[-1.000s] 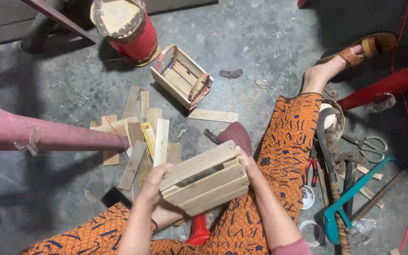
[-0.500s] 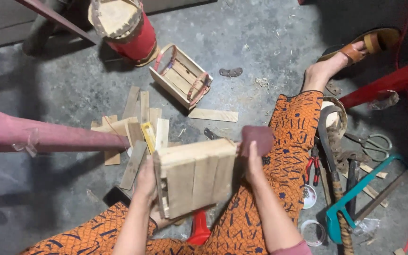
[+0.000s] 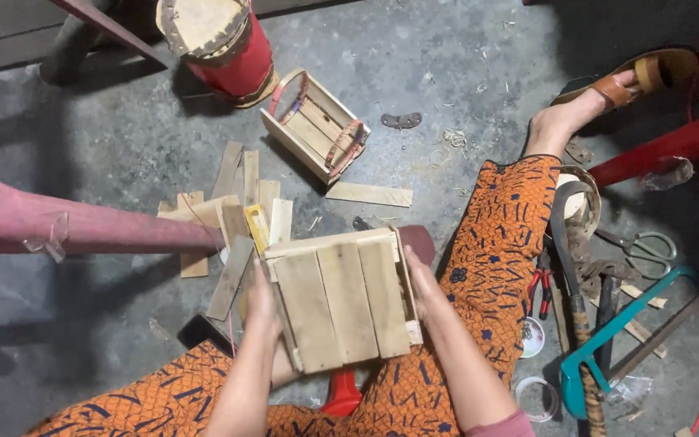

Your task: Sanding small wooden slats and assembling them into a small wooden box or frame.

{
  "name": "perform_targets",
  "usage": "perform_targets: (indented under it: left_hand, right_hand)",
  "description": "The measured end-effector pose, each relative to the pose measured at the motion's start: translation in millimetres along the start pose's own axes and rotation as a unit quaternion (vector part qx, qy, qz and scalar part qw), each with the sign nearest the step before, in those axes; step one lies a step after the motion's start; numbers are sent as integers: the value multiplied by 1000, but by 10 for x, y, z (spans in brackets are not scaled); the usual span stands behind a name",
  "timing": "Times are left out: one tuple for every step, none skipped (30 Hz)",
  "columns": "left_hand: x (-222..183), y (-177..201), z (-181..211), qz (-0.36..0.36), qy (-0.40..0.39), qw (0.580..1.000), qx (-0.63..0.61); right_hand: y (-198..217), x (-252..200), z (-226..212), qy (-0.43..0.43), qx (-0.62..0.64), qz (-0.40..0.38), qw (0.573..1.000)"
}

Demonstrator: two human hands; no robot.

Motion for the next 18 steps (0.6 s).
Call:
perform_targets:
  left_hand:
    - [-117, -78, 51, 1, -2, 1000, 1]
    - [-234, -202, 88, -37, 9, 999, -8]
    - [-363, -317, 96, -75, 23, 997, -15]
    - [106, -356, -233, -74, 24, 997, -12]
    - [537, -368, -614, -99, 10, 995, 23]
    - [910, -309, -1065, -125, -4, 991, 57]
    - [760, -401, -899, -128, -3, 990, 58]
    - [616, -459, -716, -103, -12, 994, 29]
    - [478, -500, -522, -76, -22, 997, 1]
    - [677, -534, -656, -78, -22, 997, 1]
    - [876, -568, -783, -70, -35, 997, 13]
    - [1079, -605, -909, -62, -47, 997, 25]
    - [1150, -663, -904, -64, -45, 997, 26]
    - [1220, -735, -898, -79, -46, 996, 25]
    - [1287, -810, -892, -94, -47, 994, 25]
    - [1386, -822, -929, -96, -45, 994, 27]
    - [1479, -853, -917, -95, -96, 989, 54]
    - [1568, -885, -906, -93, -147, 982, 80]
  right_hand:
    - [-148, -251, -175, 0, 1, -2, 1000]
    - [-254, -500, -386, 32, 7, 31, 999]
    - [-338, -762, -564, 61, 12, 65, 996]
    - [11, 4, -381, 58, 13, 66, 996]
    - [416, 676, -177, 73, 43, 91, 992]
    - [779, 1281, 56, 88, 73, 116, 987]
    - [573, 932, -71, 89, 74, 119, 986]
    - [377, 578, -200, 82, -13, 149, 985]
    - [151, 231, -333, 75, -100, 175, 977]
    - [-59, -124, -509, 75, -99, 177, 976]
    - [-253, -484, -695, 87, -77, 185, 976]
    - [-452, -838, -880, 100, -56, 194, 974]
    - [-260, -526, -763, 98, -55, 196, 974]
    - [-87, -209, -655, 111, -48, 177, 977]
    - [93, 102, -544, 123, -39, 158, 979]
    - [99, 112, -511, 122, -38, 161, 979]
    - [71, 134, -510, 140, 20, 116, 983]
    - [42, 150, -511, 158, 78, 71, 982]
Point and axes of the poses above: each hand's wrist, its own x-axis towards the middle knuckle, its own y-axis out of the back of the hand, z = x × y, the point moved 5 cm from there along x, towards the middle knuckle, and after that the axes turned 3 degrees about x, right-handed, at the moved point
